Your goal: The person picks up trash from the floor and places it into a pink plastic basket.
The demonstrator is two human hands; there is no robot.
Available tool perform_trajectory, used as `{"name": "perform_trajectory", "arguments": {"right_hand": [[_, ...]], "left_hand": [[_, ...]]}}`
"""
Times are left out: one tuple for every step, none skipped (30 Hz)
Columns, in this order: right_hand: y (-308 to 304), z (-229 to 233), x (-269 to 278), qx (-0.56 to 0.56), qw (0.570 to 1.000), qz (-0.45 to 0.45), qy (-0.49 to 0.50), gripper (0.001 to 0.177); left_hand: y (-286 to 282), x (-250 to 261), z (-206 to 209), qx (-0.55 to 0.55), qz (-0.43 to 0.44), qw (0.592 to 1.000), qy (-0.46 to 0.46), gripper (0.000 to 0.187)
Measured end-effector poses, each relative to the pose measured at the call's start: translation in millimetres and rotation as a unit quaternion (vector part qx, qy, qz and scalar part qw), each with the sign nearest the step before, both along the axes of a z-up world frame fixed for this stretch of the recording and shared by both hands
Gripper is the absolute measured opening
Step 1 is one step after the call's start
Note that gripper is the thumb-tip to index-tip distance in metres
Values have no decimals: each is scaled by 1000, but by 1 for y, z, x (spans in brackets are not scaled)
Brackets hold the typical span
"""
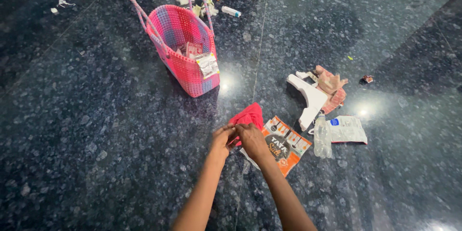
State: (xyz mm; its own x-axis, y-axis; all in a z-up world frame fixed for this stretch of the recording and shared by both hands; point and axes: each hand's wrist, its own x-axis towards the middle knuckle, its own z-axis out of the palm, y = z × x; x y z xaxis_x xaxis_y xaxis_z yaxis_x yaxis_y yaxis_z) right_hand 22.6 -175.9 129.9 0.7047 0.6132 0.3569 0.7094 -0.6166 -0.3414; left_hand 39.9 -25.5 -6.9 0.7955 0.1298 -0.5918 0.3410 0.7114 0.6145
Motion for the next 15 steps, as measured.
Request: {"name": "perform_trajectory", "arguments": {"right_hand": [[1, 1, 0, -3, 1000, 0, 2, 26], [2, 3, 1, -5, 1000, 0, 3, 24], [2, 6, 1, 20, 999, 1, 26, 22], [2, 8, 2, 45, 998, 1, 49, 20], [3, 10, 2, 70, 995, 1, 71, 19], [3, 11, 2, 91, 992, -2, 90, 20], [2, 12, 2, 112, 988, -5, 108, 21], [1, 11, 2, 132, 983, -9, 127, 22], [1, 11, 2, 144, 982, -16, 123, 22], [1, 10, 4, 155, 980, -23, 120, 22], [1, 10, 4, 166, 979, -31, 116, 22], [2, 11, 4, 161, 979, -41, 115, 21], [2, 12, 3, 157, 980, -50, 113, 20], [2, 14, 2, 152, 980, -60, 112, 19], [2, 16, 0, 145, 982, -58, 103, 16]], "left_hand": [[1, 0, -1, 1, -2, 1000, -8, 23], [2, 0, -2, -4, 1, 1000, -23, 24], [4, -2, -2, -10, 3, 999, -37, 25], [6, -3, -1, -15, 5, 999, -51, 26], [7, -3, 0, -20, 0, 998, -54, 26], [9, -4, 3, -23, -5, 998, -56, 26], [10, -5, 6, -27, -11, 998, -57, 26], [9, -6, 9, -33, -10, 997, -65, 25], [7, -7, 12, -39, -10, 997, -72, 25], [5, -8, 14, -45, -9, 996, -79, 24], [4, -10, 17, -44, -9, 996, -79, 25], [3, -11, 19, -42, -9, 996, -80, 26], [3, -12, 20, -41, -9, 996, -81, 27], [3, -12, 20, -40, -7, 996, -81, 28], [3, -11, 19, -38, -6, 996, -81, 30]]}}
